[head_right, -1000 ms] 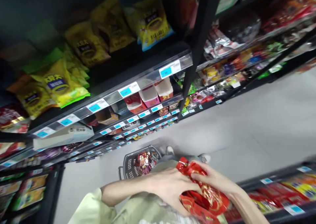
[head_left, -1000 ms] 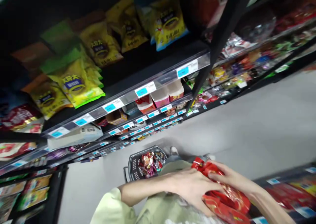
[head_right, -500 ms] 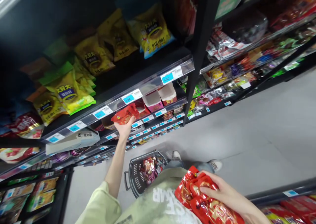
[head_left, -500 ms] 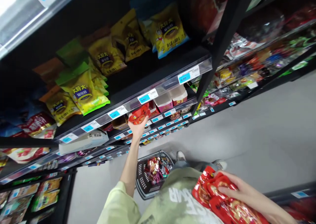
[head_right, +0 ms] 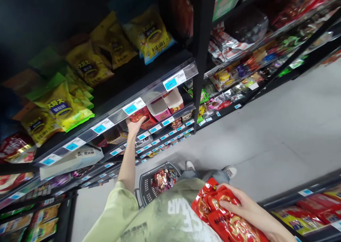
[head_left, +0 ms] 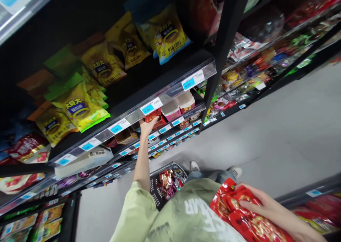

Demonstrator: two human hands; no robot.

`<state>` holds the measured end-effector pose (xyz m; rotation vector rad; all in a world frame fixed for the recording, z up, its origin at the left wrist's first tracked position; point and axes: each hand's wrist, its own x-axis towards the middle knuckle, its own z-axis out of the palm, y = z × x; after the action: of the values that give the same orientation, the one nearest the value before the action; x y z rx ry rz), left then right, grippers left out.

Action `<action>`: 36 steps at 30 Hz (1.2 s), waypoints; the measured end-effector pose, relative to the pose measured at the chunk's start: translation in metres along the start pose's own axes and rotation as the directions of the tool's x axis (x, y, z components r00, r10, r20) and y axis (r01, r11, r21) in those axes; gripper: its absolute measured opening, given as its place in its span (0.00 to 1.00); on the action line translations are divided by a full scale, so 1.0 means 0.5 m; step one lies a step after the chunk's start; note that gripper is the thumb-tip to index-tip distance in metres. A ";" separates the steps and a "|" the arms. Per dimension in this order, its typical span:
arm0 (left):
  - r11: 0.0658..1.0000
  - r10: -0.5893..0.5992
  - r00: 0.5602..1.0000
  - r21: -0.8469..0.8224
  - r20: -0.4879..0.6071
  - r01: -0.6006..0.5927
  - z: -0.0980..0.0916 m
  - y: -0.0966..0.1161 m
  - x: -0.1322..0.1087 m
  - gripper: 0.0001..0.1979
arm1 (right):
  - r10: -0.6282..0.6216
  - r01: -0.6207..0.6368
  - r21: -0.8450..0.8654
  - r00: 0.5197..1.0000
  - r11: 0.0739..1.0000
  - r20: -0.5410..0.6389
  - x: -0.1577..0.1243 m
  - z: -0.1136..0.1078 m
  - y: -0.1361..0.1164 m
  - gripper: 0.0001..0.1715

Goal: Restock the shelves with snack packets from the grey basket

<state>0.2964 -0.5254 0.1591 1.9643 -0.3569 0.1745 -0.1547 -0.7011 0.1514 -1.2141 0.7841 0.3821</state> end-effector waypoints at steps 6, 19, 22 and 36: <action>0.972 0.004 0.998 0.233 0.068 -0.020 -0.013 -0.033 0.006 0.28 | -0.023 0.022 0.010 0.998 1.000 0.061 0.005 -0.001 -0.006 0.28; 0.979 0.038 0.990 0.191 0.137 -0.065 -0.060 -0.012 0.008 0.24 | -0.007 0.007 0.005 1.000 1.000 0.004 0.003 0.001 -0.013 0.31; 0.976 0.023 0.986 0.212 0.165 -0.058 -0.056 -0.001 0.022 0.17 | -0.011 0.011 -0.006 0.999 1.000 0.036 0.002 0.005 -0.028 0.31; 0.914 0.026 0.990 0.397 0.141 -0.081 -0.072 -0.006 0.038 0.20 | 0.021 -0.021 0.005 0.997 1.000 0.069 0.011 0.009 -0.032 0.31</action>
<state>0.3170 -0.4948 0.1767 2.3825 -0.4928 0.1617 -0.1394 -0.7030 0.1590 -1.1815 0.7387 0.4366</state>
